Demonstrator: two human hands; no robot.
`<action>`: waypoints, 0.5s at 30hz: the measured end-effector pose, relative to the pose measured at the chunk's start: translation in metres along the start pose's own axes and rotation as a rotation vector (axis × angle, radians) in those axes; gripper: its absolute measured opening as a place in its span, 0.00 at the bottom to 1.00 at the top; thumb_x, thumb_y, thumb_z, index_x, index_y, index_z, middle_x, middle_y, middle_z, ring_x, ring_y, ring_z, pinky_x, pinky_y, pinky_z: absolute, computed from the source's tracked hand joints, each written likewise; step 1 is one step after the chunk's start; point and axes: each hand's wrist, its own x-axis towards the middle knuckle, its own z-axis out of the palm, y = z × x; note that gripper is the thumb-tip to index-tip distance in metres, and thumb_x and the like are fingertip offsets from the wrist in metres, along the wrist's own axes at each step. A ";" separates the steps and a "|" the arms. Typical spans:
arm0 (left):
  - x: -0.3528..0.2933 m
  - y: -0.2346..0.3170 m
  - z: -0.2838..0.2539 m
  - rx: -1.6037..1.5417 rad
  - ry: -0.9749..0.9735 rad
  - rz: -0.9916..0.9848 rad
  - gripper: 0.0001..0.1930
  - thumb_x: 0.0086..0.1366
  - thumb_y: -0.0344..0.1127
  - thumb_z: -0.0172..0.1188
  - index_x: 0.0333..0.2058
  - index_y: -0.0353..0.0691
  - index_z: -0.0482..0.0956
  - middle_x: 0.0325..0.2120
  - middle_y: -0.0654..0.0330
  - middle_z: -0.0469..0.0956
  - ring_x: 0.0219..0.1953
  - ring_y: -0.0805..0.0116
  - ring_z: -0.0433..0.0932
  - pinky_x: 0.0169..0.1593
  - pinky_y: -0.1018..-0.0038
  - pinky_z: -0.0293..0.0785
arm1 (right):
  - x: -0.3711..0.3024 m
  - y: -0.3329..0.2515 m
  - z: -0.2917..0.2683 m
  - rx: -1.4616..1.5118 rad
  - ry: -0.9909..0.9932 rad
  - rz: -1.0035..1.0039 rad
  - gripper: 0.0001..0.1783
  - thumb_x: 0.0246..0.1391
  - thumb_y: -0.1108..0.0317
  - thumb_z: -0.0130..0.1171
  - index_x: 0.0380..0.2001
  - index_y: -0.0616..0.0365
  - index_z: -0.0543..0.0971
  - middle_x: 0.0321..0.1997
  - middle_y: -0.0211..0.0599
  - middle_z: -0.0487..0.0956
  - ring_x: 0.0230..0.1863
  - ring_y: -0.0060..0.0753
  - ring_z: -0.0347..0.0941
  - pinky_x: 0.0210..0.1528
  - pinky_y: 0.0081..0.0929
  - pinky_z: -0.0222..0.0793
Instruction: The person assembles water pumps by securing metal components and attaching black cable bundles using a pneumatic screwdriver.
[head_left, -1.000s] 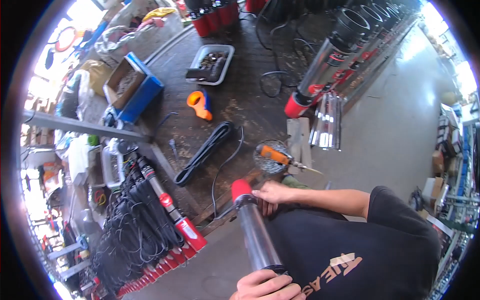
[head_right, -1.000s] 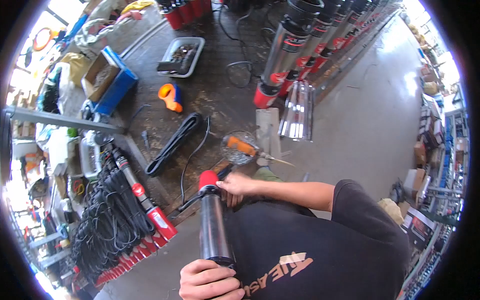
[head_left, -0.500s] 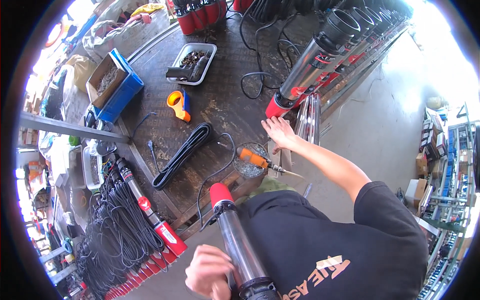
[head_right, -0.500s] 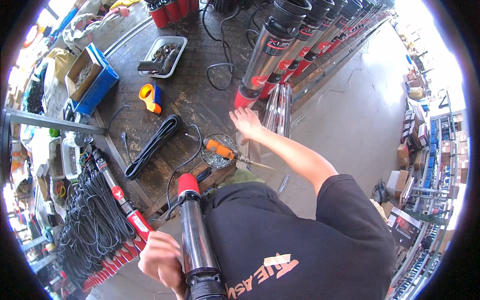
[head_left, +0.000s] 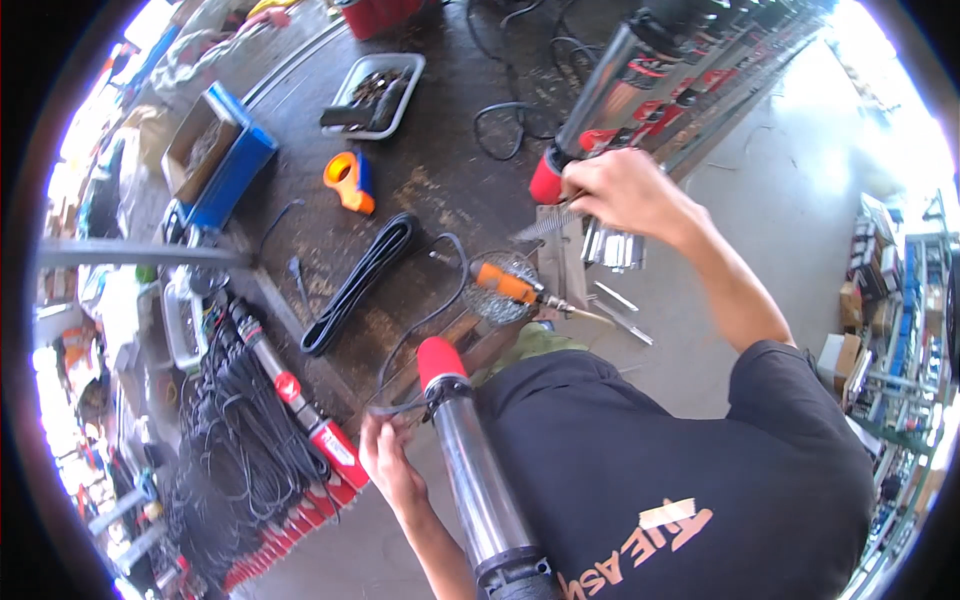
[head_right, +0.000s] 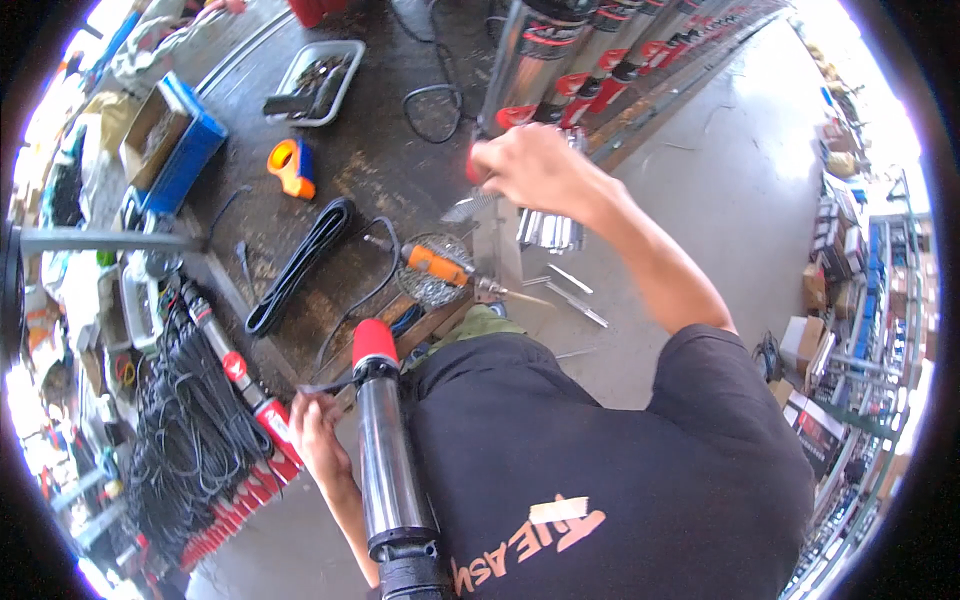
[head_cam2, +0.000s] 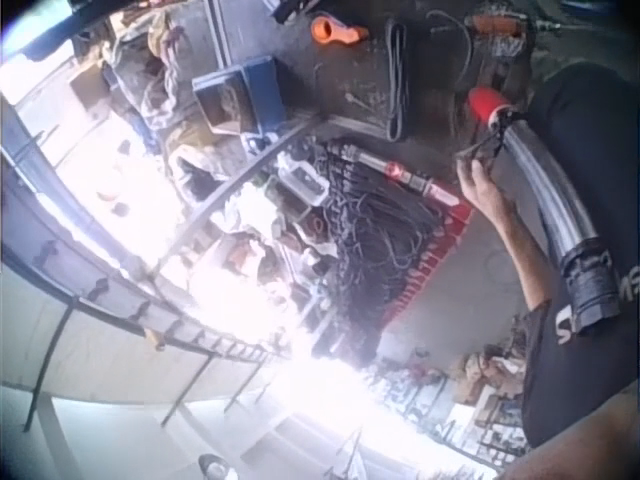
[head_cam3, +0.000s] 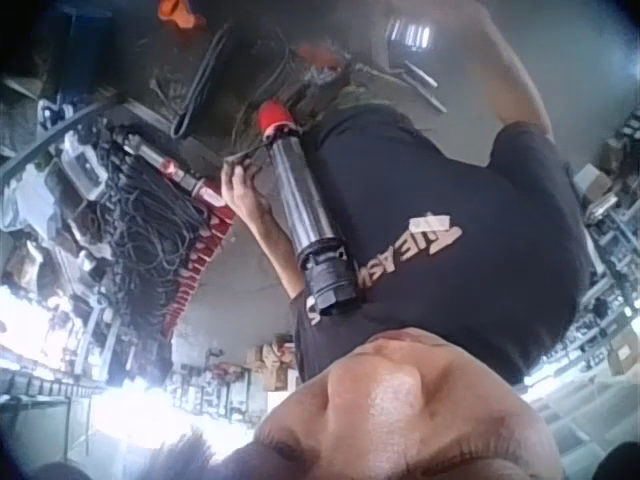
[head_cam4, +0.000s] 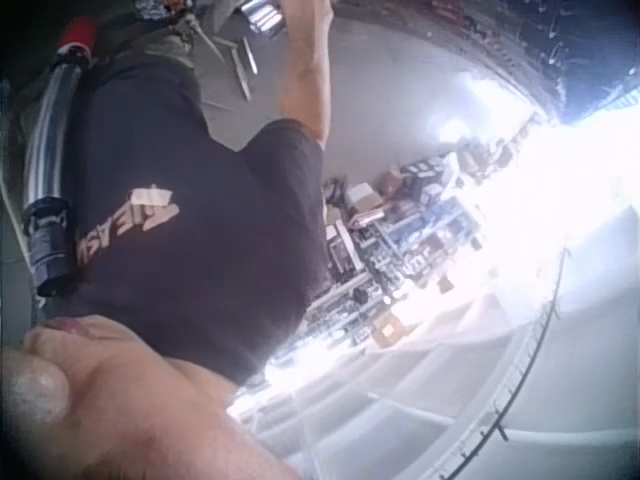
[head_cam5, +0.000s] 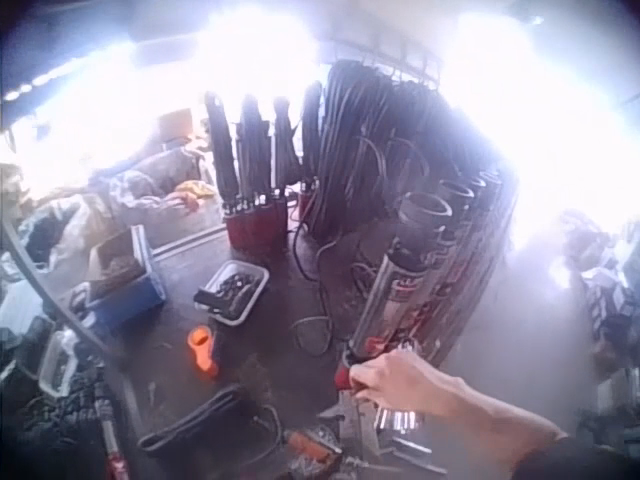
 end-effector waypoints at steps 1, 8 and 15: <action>0.008 0.017 0.009 0.050 -0.028 0.118 0.20 0.69 0.24 0.51 0.59 0.31 0.70 0.50 0.53 0.79 0.47 0.66 0.78 0.49 0.70 0.76 | -0.003 -0.021 -0.012 -0.040 0.048 0.015 0.11 0.52 0.65 0.66 0.33 0.57 0.75 0.25 0.43 0.80 0.30 0.48 0.80 0.33 0.41 0.75; 0.030 0.081 0.058 0.855 -0.228 0.808 0.20 0.57 0.20 0.58 0.50 0.31 0.79 0.49 0.48 0.79 0.55 0.48 0.73 0.60 0.61 0.68 | -0.007 -0.106 0.128 0.240 -0.018 -0.367 0.09 0.55 0.65 0.60 0.36 0.55 0.74 0.24 0.36 0.78 0.28 0.42 0.81 0.29 0.39 0.77; 0.026 0.032 0.018 0.902 -0.501 0.436 0.13 0.61 0.26 0.60 0.45 0.36 0.84 0.45 0.54 0.83 0.49 0.53 0.80 0.56 0.62 0.73 | -0.025 -0.151 0.189 0.810 -0.083 -0.449 0.23 0.59 0.64 0.62 0.58 0.53 0.77 0.46 0.44 0.76 0.48 0.48 0.74 0.51 0.41 0.72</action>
